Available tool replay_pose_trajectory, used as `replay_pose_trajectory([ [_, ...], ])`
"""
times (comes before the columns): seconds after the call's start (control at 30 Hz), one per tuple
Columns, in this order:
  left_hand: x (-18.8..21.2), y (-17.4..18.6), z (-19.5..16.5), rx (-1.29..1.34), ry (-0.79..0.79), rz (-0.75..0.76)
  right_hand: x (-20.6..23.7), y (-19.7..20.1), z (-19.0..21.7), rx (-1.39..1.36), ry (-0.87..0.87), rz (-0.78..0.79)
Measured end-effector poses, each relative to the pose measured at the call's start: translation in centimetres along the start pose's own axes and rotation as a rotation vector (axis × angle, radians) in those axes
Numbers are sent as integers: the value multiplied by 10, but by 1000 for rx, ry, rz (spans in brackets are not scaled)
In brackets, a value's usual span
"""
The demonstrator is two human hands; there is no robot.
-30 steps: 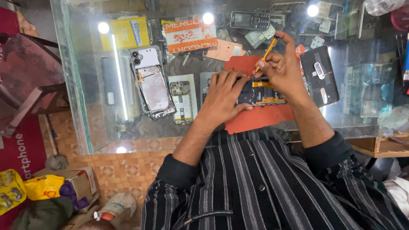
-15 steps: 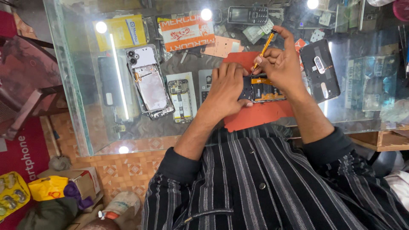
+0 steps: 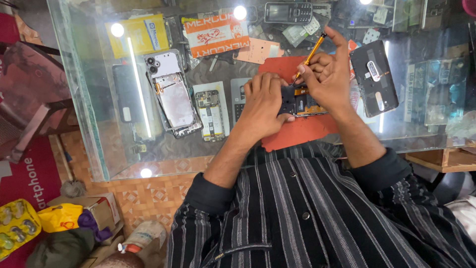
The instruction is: The person disassembles a smartphone on a red mat at a glass workbench. They use a screwdriver to unscrew the back panel, manipulate internal flex cables and components by hand, lift the midframe out, and then pry along the edge of the phone with a long metal opening tool.
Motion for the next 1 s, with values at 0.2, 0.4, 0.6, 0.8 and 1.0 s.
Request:
replay_pose_trajectory([
  [0.2, 1, 9, 4, 51, -14, -9, 4, 6, -2, -156, 26, -67],
  [0.4, 7, 11, 7, 114, -16, -50, 14, 26, 7, -540, 47, -125],
  [0.6, 11, 8, 13, 139, -55, -154, 29, 31, 8, 105, -269, -26],
  [0.8, 14, 6, 16, 182, -45, -173, 32, 81, 25, -242, -216, -269],
  [1.0, 16, 4, 19, 220, -42, -170, 40, 85, 26, -311, -204, -188],
])
Point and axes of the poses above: each hand's wrist, its own x-axis away from the middle knuckle, its own y-axis out of the back of the hand, z = x × y, the point moved 7 cm from there along -x, towards the middle knuckle, and after that the axes turned 9 degrees about z, right-handed, at the moved point
